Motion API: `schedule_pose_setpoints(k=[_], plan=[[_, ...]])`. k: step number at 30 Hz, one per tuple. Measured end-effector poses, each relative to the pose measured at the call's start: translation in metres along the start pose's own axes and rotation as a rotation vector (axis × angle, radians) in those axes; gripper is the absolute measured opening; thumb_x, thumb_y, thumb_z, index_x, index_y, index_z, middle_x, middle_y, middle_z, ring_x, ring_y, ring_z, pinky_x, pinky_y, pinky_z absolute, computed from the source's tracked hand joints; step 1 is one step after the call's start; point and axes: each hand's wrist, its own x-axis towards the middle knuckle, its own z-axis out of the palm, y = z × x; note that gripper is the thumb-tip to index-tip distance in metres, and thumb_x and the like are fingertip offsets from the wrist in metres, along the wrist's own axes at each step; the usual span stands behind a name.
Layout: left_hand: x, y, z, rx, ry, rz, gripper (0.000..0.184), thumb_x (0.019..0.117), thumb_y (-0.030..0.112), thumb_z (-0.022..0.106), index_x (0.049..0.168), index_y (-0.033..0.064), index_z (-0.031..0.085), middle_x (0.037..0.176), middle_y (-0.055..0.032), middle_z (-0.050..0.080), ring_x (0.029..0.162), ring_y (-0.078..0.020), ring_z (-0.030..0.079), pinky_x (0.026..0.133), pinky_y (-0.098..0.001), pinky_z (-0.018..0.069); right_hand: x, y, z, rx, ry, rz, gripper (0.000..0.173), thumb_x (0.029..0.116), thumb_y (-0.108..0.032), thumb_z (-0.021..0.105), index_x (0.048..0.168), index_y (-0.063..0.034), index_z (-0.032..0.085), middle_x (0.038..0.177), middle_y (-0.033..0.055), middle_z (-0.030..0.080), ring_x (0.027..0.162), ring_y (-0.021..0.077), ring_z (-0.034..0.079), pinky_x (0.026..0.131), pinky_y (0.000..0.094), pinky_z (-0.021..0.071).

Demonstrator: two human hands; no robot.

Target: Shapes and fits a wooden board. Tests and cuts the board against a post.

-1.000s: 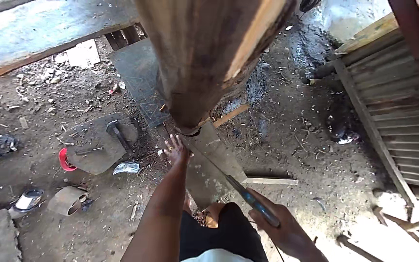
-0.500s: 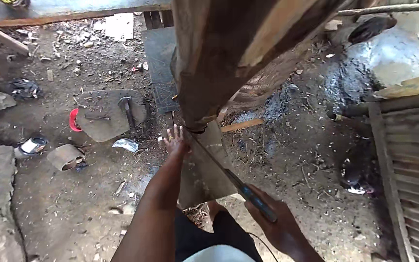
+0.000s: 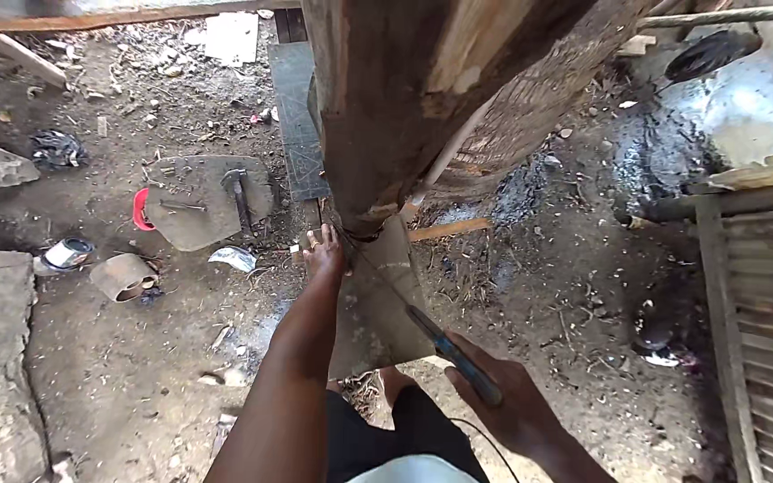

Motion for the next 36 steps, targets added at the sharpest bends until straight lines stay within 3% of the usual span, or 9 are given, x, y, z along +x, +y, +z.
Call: schedule_pose_setpoints(k=[12, 16, 19, 25, 29, 36], plan=[[0.001, 0.003, -0.004, 0.037, -0.024, -0.002, 0.143, 0.0561, 0.042, 0.099, 0.167, 0.0167, 0.012, 0.174, -0.0109, 0.004, 0.153, -0.0521, 0.016, 0.098, -0.08, 0.0405, 0.003, -0.014, 0.0, -0.002, -0.007, 0.048, 0.049, 0.1035, -0.04, 0.057, 0.142, -0.01, 0.062, 0.098, 0.0017, 0.077, 0.077, 0.0035, 0.07, 0.068, 0.0265, 0.061], [-0.003, 0.004, -0.005, -0.001, -0.032, -0.001, 0.144, 0.0559, 0.038, 0.1, 0.167, 0.0209, 0.011, 0.174, -0.0106, 0.002, 0.154, -0.0514, 0.012, 0.102, -0.0798, 0.0362, 0.032, -0.009, 0.007, 0.036, -0.053, 0.145, 0.051, 0.102, -0.041, 0.057, 0.143, -0.0107, 0.062, 0.096, 0.0007, 0.076, 0.076, 0.0048, 0.07, 0.069, 0.0286, 0.0603], [-0.003, 0.003, -0.004, 0.012, -0.045, -0.002, 0.142, 0.0585, 0.038, 0.099, 0.168, 0.0218, 0.011, 0.174, -0.009, 0.001, 0.155, -0.0509, 0.009, 0.103, -0.0798, 0.0354, 0.027, -0.011, -0.003, -0.009, -0.048, 0.091, 0.05, 0.1026, -0.041, 0.057, 0.143, -0.0116, 0.062, 0.098, 0.0007, 0.077, 0.076, 0.004, 0.071, 0.068, 0.0275, 0.0609], [-0.006, 0.002, -0.007, -0.05, -0.048, 0.0, 0.14, 0.0609, 0.035, 0.098, 0.168, 0.0205, 0.009, 0.175, -0.0059, -0.002, 0.156, -0.0487, 0.01, 0.107, -0.0784, 0.032, 0.006, -0.024, -0.015, -0.069, -0.026, 0.03, 0.048, 0.1025, -0.038, 0.058, 0.141, -0.0101, 0.063, 0.098, 0.0026, 0.077, 0.076, 0.0043, 0.071, 0.068, 0.0259, 0.0608], [-0.007, -0.002, -0.006, -0.076, -0.046, 0.016, 0.137, 0.0625, 0.032, 0.098, 0.167, 0.017, 0.011, 0.175, -0.0088, -0.004, 0.155, -0.0506, 0.01, 0.109, -0.0788, 0.0305, 0.0, -0.03, -0.014, -0.081, -0.027, 0.01, 0.047, 0.1025, -0.036, 0.058, 0.142, -0.0099, 0.062, 0.097, 0.0035, 0.077, 0.075, 0.006, 0.071, 0.066, 0.0281, 0.0613], [-0.004, -0.001, -0.008, -0.057, -0.061, 0.009, 0.141, 0.0609, 0.033, 0.098, 0.168, 0.017, 0.007, 0.174, -0.0105, -0.001, 0.153, -0.0527, 0.016, 0.106, -0.0789, 0.034, 0.001, -0.033, -0.005, -0.058, -0.008, 0.022, 0.047, 0.1037, -0.036, 0.057, 0.141, -0.009, 0.062, 0.096, 0.0032, 0.077, 0.074, 0.0055, 0.071, 0.065, 0.0271, 0.061]])
